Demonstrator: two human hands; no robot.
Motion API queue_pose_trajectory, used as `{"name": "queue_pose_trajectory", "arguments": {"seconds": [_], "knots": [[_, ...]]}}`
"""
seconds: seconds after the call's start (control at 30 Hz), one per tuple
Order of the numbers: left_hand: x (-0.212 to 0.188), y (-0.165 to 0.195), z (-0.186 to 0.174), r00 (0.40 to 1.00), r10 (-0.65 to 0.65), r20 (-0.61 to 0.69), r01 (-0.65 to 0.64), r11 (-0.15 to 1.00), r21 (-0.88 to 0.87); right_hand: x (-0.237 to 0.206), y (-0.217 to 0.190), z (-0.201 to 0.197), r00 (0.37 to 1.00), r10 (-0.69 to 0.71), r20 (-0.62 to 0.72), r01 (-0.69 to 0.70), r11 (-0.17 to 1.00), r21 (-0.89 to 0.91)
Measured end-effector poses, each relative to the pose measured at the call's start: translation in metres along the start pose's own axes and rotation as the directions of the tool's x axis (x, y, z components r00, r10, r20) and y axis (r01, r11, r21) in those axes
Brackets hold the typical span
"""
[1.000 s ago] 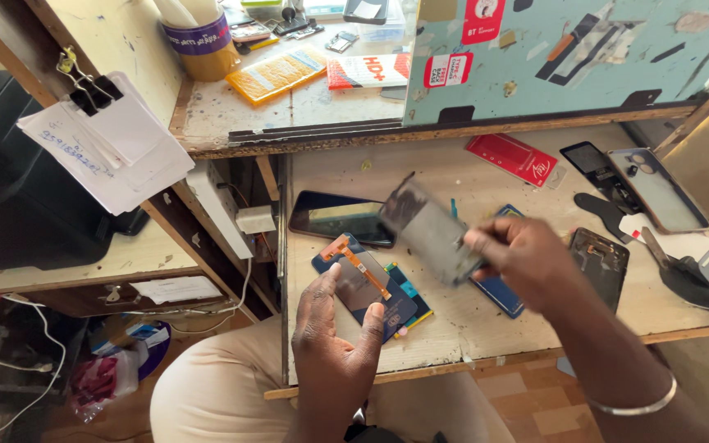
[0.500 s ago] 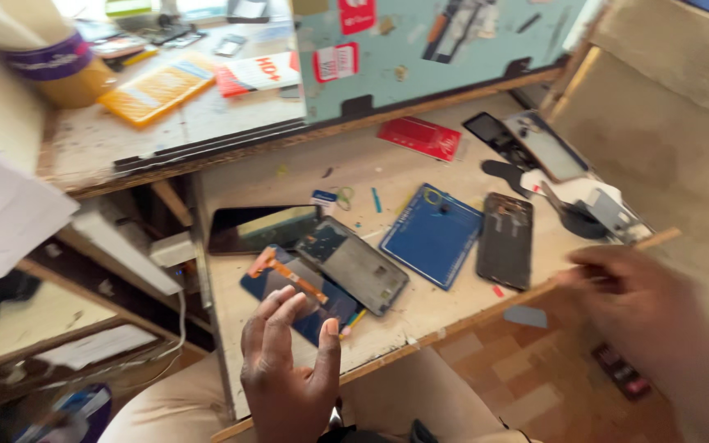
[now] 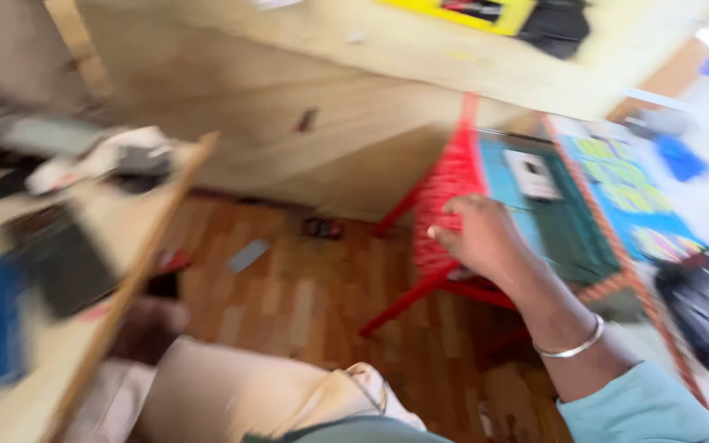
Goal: The person applies adhesive from a tube along the edge of a phone frame, then handles a replacement screen and peels the protective backing from a screen protector while working at a cluttered repair bench with other phone parts around.
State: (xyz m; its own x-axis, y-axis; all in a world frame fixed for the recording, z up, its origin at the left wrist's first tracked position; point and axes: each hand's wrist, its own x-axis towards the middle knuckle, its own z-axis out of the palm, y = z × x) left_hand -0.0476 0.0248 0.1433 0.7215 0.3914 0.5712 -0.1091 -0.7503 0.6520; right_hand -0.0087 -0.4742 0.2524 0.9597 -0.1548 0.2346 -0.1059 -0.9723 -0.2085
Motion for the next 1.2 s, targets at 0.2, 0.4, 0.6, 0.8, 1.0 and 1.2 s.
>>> {"name": "queue_pose_trajectory", "arguments": {"seconds": [0.2, 0.4, 0.6, 0.8, 1.0, 1.2], "knots": [[-0.005, 0.025, 0.129, 0.898, 0.054, 0.438, -0.026, 0.997, -0.069, -0.1, 0.122, -0.084, 0.9, 0.417, -0.127, -0.433, 0.815, -0.385], [-0.021, 0.05, 0.199, 0.773, 0.028, 0.633, -0.044, 0.999, 0.009, -0.168, 0.205, -0.146, 0.715, 0.153, -0.682, -0.617, 0.597, -0.513], [-0.031, 0.069, 0.207, 0.719, 0.007, 0.695, -0.066, 0.996, 0.058, -0.173, 0.205, -0.209, 0.601, 0.512, -0.614, -0.687, 0.723, -0.069], [-0.031, 0.069, 0.201, 0.707, -0.004, 0.707, -0.073, 0.994, 0.078, -0.149, 0.175, -0.215, 0.645, 0.546, -0.534, -0.73, 0.646, -0.221], [-0.016, 0.073, 0.189, 0.699, -0.031, 0.714, -0.076, 0.99, 0.118, -0.125, 0.168, -0.216, 0.59, 0.538, -0.602, -0.786, 0.555, -0.273], [-0.009, 0.052, 0.191, 0.803, -0.079, 0.591, 0.182, 0.976, -0.117, -0.115, 0.179, -0.231, 0.46, 0.582, -0.67, -0.659, 0.73, 0.182]]}}
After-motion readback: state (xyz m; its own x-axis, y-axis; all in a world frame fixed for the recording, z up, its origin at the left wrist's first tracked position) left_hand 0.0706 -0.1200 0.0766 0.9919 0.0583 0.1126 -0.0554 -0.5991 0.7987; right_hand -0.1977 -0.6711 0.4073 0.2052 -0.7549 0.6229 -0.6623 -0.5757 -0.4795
